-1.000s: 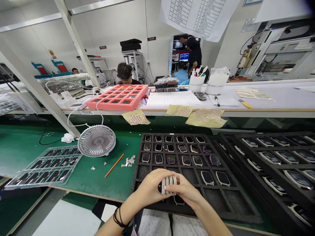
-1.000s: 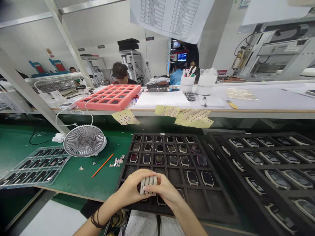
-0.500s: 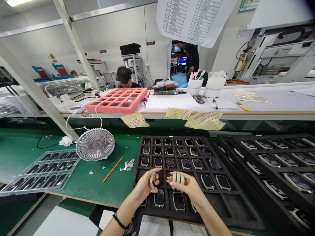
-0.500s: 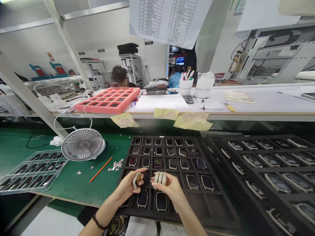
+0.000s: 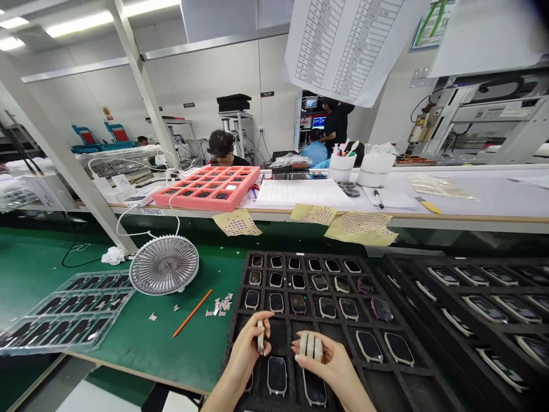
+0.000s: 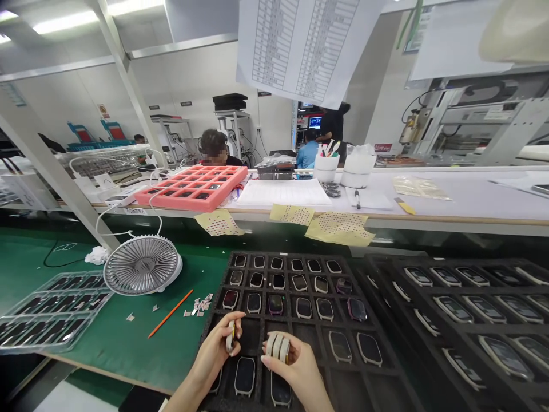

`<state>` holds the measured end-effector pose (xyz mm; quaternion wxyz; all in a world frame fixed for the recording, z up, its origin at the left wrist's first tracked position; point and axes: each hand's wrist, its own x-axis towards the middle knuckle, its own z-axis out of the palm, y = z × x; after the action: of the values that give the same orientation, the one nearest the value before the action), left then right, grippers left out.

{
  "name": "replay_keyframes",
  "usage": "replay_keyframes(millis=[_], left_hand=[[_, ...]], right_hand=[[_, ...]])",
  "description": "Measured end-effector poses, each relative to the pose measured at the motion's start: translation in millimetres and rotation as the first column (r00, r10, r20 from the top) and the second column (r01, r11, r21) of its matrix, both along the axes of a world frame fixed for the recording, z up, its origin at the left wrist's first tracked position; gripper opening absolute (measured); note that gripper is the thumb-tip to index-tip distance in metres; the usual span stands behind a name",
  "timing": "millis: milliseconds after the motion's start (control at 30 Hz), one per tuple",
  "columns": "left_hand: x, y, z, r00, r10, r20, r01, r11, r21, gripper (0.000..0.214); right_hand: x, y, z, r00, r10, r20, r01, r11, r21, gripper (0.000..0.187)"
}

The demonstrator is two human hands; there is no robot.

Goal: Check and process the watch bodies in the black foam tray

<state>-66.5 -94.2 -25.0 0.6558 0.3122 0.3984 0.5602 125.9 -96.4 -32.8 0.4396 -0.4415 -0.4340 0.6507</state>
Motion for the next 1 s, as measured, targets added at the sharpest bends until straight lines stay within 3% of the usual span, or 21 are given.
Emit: replay_keyframes(millis=[267,767,900,1000], left_hand=[[0,-2,-8.9,0.997,0.054,-0.046,-0.051,0.997,0.053,0.03],[0,2,-14.0,0.993,0.04,-0.109,-0.035,0.998,0.048,0.028],[-4,-4,-9.0,0.965,0.047,-0.258,-0.02,0.994,0.107,0.03],[-12,-11,0.5,0.843,0.173,-0.509,-0.049,0.968,0.246,0.03]], right_hand=[[-4,-2,-6.3,0.999,-0.049,-0.012,0.049,0.999,0.0,0.053],[-5,-1,-4.2,0.997,-0.069,-0.014,0.07,0.997,0.023,0.053],[-5,-2,-4.9,0.997,-0.071,0.005,0.071,0.997,0.03,0.054],[-6,-3,-5.0,0.997,-0.083,-0.003,0.083,0.996,0.039,0.054]])
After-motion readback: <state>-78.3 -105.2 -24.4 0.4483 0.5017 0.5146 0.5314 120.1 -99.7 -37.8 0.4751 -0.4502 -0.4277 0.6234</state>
